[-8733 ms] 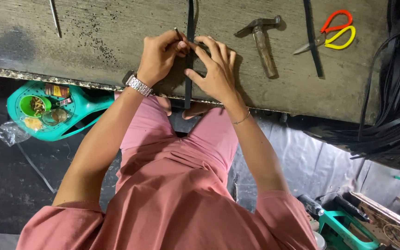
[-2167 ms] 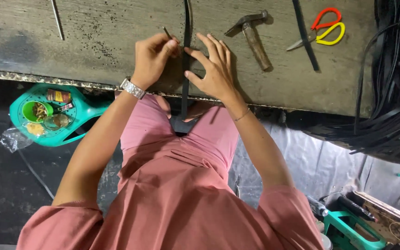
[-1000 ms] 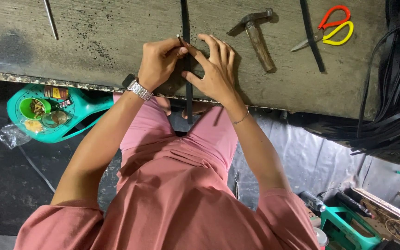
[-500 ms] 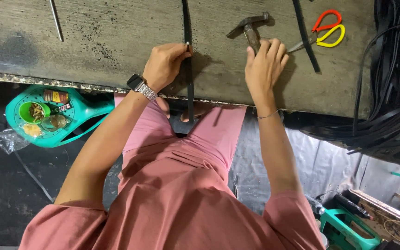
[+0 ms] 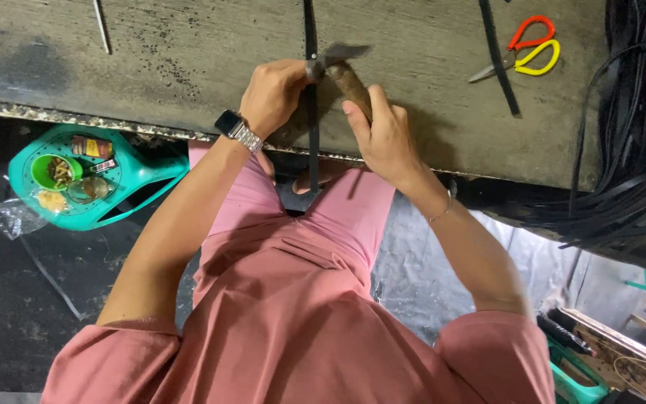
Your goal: The person is using a hammer and a hole punch tool to create a series of holes along a black leather strap on a workbench.
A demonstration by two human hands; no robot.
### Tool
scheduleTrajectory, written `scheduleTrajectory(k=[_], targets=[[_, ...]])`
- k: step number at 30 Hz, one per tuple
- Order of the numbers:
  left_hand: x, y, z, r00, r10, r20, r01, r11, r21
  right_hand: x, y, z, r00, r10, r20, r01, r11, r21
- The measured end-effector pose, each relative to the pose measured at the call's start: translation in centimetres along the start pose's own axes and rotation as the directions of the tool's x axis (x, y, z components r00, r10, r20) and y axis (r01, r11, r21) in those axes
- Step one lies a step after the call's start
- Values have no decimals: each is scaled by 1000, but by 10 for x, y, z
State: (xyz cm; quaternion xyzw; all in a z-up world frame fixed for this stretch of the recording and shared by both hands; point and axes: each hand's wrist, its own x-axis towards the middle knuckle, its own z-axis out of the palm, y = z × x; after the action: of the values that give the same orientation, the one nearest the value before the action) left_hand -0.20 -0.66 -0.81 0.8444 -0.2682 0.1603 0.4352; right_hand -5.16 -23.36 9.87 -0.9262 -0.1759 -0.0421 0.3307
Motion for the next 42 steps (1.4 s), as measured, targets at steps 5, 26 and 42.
scheduleTrajectory(k=[5,26,42], targets=[[-4,-1,1,998,55,12,-55,998,3,-8,-43,-40,999,-38,-35,40,998,55],[-7,-4,5,998,48,46,-51,997,57,-5,-8,-9,983,119,136,-126,991,48],[-1,12,-8,998,26,57,-21,996,-86,28,62,46,964,-267,11,244,864,-441]])
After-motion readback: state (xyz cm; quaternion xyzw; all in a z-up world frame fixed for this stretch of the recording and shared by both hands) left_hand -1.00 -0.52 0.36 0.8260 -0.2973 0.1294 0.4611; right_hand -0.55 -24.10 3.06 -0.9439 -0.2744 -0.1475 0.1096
